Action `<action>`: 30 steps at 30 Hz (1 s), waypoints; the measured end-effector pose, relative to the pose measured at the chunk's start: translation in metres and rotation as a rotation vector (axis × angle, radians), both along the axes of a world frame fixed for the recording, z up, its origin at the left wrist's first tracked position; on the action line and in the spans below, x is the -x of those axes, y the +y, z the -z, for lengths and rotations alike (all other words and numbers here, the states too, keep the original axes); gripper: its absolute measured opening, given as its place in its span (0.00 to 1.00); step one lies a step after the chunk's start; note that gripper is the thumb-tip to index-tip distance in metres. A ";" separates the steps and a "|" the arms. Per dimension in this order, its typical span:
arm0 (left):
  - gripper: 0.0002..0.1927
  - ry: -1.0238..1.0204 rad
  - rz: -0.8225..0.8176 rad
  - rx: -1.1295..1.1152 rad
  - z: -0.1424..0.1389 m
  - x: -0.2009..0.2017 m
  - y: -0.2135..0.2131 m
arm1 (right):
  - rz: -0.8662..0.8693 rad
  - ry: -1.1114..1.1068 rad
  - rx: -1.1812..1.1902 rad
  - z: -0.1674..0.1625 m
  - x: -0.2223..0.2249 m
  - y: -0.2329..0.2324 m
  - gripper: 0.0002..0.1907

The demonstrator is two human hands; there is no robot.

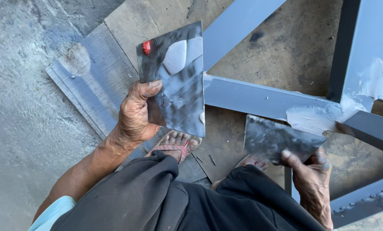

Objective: The person applies gray body filler to the welded joints of a gray steel frame lying on the floor. They hold a metal palette with filler in one hand, scoop filler with a spreader, and press it into the weld seams at several joints, smoothing it by hand and with the spreader.

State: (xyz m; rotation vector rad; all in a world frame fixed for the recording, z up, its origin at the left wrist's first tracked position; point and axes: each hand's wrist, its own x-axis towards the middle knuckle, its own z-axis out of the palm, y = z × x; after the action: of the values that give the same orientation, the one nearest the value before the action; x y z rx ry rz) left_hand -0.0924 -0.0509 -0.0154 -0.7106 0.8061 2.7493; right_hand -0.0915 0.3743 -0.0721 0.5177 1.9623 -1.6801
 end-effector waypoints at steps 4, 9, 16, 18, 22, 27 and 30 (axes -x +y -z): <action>0.17 0.043 0.055 0.066 -0.007 0.005 0.000 | 0.245 0.170 0.126 0.001 -0.005 0.004 0.17; 0.15 0.051 0.082 0.060 -0.011 0.005 -0.003 | 0.363 0.235 0.121 -0.005 -0.007 -0.018 0.13; 0.20 -0.077 -0.014 -0.074 0.001 0.004 0.008 | 0.255 0.268 0.107 0.012 0.046 -0.077 0.10; 0.20 -0.085 -0.001 -0.172 0.002 -0.002 0.006 | 0.292 0.362 0.325 0.010 0.065 -0.066 0.07; 0.23 -0.052 -0.047 -0.114 0.010 -0.003 0.000 | 0.406 0.427 0.247 -0.008 0.077 -0.015 0.10; 0.21 -0.157 -0.115 -0.118 0.022 -0.007 -0.002 | 0.324 0.380 -0.095 -0.008 0.025 0.006 0.08; 0.21 -0.189 -0.108 -0.097 0.025 -0.005 -0.002 | 0.436 0.328 0.025 -0.005 -0.007 -0.004 0.11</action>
State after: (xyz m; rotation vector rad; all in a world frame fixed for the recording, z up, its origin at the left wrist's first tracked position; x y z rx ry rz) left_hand -0.0876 -0.0532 -0.0406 -1.0024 0.6075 2.7389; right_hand -0.0848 0.3701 -0.0675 0.7420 2.1648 -2.1700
